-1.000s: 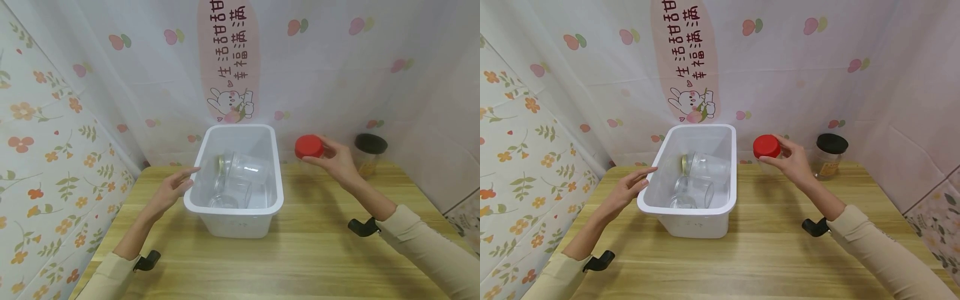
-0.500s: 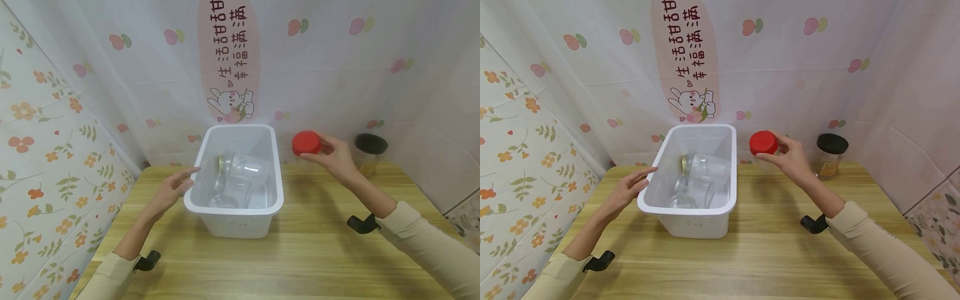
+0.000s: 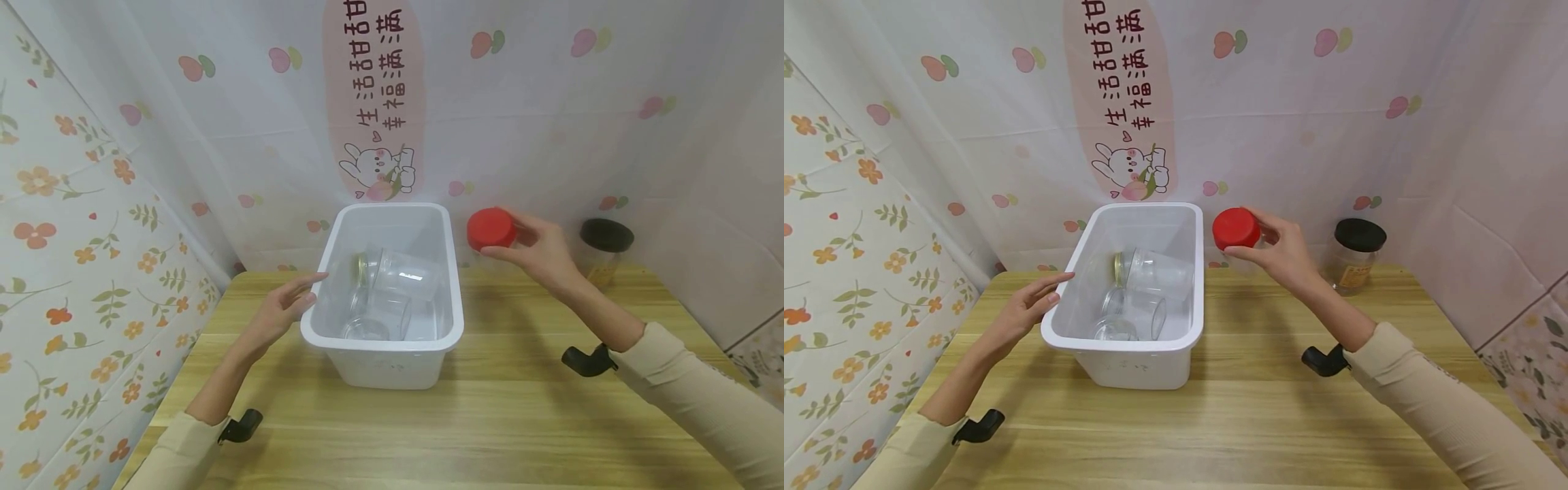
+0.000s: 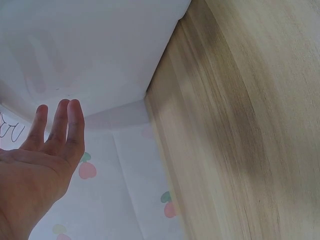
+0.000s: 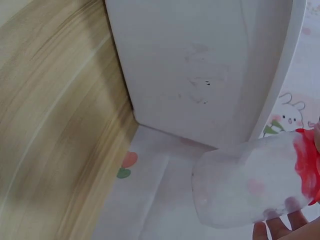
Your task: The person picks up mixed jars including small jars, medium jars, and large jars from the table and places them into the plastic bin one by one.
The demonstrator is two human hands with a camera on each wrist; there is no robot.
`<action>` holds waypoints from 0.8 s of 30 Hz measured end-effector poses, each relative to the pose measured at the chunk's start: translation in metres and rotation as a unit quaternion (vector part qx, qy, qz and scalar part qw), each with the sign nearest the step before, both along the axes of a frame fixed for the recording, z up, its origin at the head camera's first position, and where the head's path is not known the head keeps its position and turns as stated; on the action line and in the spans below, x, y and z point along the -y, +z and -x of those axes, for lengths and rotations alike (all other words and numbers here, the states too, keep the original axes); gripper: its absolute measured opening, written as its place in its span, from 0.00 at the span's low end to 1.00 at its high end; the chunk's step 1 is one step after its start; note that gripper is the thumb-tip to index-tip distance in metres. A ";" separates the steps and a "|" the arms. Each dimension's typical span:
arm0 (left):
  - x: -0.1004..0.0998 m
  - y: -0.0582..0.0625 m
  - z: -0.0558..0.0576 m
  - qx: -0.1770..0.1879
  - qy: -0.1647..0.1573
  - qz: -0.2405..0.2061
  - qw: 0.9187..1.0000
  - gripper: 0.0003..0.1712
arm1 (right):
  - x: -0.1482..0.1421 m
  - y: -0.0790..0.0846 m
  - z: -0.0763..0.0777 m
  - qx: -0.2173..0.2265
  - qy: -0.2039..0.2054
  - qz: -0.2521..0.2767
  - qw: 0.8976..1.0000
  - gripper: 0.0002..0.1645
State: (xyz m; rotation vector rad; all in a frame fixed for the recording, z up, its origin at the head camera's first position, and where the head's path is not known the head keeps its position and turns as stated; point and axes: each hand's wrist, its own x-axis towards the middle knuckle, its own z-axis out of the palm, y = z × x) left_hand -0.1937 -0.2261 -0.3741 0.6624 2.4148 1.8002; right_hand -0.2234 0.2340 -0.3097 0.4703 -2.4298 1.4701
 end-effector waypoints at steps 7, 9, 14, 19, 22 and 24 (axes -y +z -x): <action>0.000 -0.001 0.001 0.000 -0.002 -0.005 1.000 0.25 | 0.006 0.005 0.000 -0.005 0.014 -0.003 1.000 0.43; 0.000 0.000 0.001 0.000 0.000 -0.004 1.000 0.25 | 0.007 0.006 0.000 -0.009 0.015 -0.008 1.000 0.43; 0.000 0.000 0.000 0.005 0.000 -0.005 1.000 0.25 | 0.012 0.011 0.000 -0.018 0.013 -0.021 1.000 0.42; 0.000 0.000 0.000 0.004 0.001 -0.001 1.000 0.25 | 0.016 0.013 0.004 -0.034 0.012 -0.038 0.999 0.42; 0.000 0.000 0.000 0.002 0.003 0.001 1.000 0.25 | 0.018 0.015 0.007 -0.047 0.010 -0.053 0.997 0.42; 0.000 0.000 0.000 0.003 0.001 0.000 1.000 0.25 | 0.020 0.016 0.009 -0.055 0.009 -0.061 0.997 0.42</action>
